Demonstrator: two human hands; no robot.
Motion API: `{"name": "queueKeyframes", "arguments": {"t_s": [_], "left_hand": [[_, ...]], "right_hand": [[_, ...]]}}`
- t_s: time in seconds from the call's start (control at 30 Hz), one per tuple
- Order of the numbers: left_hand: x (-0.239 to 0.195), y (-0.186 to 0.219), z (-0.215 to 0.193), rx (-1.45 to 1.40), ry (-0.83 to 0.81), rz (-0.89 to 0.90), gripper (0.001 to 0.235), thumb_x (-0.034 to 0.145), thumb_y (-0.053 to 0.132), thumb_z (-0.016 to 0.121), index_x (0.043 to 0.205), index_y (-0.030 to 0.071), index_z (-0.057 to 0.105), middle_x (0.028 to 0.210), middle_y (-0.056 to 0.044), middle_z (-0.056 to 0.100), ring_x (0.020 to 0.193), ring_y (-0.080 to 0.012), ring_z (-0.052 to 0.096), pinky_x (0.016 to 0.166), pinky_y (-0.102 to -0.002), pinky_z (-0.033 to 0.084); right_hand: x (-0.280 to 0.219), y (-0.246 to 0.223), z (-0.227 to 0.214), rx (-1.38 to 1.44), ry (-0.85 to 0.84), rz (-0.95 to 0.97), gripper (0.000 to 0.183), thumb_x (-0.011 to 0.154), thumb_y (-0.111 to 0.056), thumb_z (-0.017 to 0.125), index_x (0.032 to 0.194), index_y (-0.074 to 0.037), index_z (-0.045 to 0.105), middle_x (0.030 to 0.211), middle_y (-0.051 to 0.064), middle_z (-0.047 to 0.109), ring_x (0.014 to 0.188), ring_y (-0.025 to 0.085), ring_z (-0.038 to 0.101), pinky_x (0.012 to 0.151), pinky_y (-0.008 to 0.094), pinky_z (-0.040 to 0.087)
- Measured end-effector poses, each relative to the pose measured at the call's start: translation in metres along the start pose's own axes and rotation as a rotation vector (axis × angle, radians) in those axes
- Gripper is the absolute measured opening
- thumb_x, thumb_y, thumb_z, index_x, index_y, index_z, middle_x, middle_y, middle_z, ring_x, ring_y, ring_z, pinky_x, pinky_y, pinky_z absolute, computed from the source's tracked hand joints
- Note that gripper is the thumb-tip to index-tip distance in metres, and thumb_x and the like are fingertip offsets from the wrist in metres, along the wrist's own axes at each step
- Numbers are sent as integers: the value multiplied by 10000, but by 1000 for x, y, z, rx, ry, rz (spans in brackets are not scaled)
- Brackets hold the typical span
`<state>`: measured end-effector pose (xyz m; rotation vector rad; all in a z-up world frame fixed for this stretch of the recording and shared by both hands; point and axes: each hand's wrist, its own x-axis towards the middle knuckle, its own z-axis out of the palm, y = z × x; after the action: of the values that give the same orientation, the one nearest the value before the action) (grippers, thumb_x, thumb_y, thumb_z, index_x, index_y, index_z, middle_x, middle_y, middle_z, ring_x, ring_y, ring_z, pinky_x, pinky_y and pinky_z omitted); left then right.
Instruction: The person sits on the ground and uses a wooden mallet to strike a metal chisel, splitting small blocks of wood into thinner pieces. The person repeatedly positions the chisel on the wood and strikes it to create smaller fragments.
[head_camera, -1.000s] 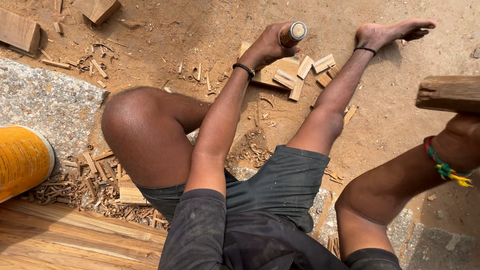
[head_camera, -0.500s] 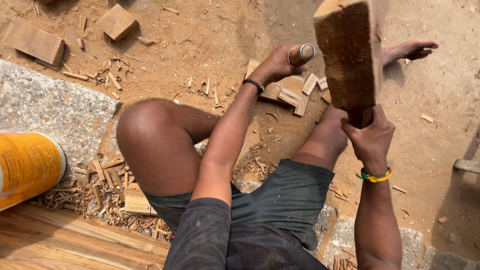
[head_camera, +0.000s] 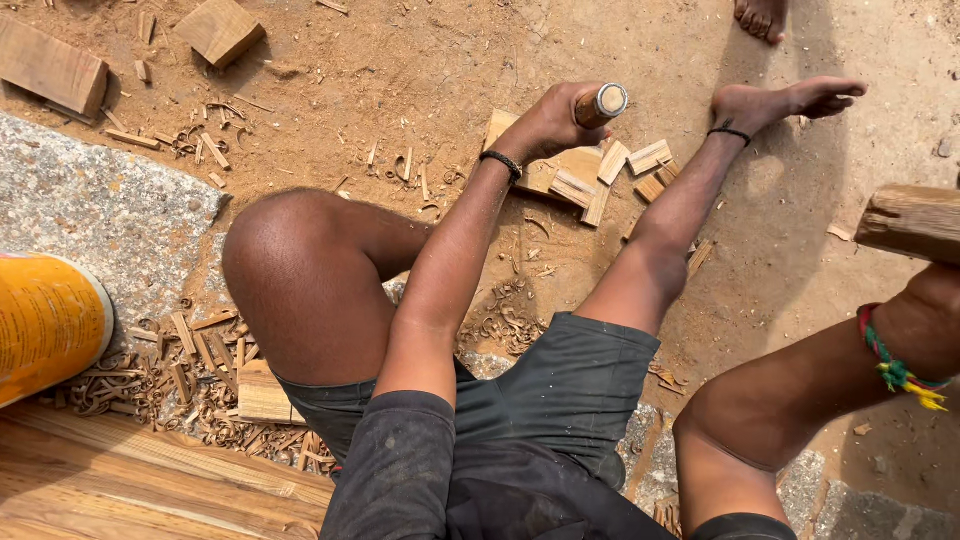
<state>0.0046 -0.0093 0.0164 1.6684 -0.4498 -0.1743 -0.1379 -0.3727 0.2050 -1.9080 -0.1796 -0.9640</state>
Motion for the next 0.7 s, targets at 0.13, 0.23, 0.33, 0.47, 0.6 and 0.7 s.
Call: {"name": "queueKeyframes", "arguments": {"t_s": [0.13,0.23,0.33,0.47,0.6,0.7], "left_hand": [[7,-4,4,56,-12,5,269,800,157,882,974,105,684,948,-15,738,900,-155,703,869,-374,622],[8,-9,4,86,0,37,292,781,139,890,977,99,677,933,-14,737,870,-137,685,827,-375,598],[-6,-14,-3,184,-93,-231,120,945,140,773,992,92,674,894,-51,721,830,-151,652,766,-395,585],[-13,-10,4,59,-68,-298,190,886,167,835,971,78,690,909,-44,743,847,-143,683,773,-360,599],[5,-6,-7,0,12,-62,367,805,161,895,1108,114,693,1035,-26,739,961,-157,682,884,-363,581],[-7,-20,-6,-98,28,-137,446,784,155,903,1173,138,685,1090,-15,738,1021,-152,699,965,-352,578]], "right_hand": [[-34,-19,40,101,-178,171,209,1045,-198,754,1144,-51,644,911,101,704,755,231,694,701,369,584],[-49,-22,74,-343,-512,108,271,989,-236,773,1167,-74,647,898,102,714,761,227,699,703,365,576],[-59,-18,89,-864,-760,33,332,887,-292,820,1148,-117,711,837,114,731,698,258,703,640,397,557],[-78,-15,96,-639,-698,150,395,802,-268,856,1089,-59,683,883,161,717,787,318,725,710,419,561],[-88,-20,95,-442,-539,139,414,757,-196,877,1080,-25,683,950,179,718,844,326,723,773,434,565],[-73,-16,90,-317,-441,161,362,864,-108,862,1109,34,637,995,171,705,857,280,679,831,423,571]]}}
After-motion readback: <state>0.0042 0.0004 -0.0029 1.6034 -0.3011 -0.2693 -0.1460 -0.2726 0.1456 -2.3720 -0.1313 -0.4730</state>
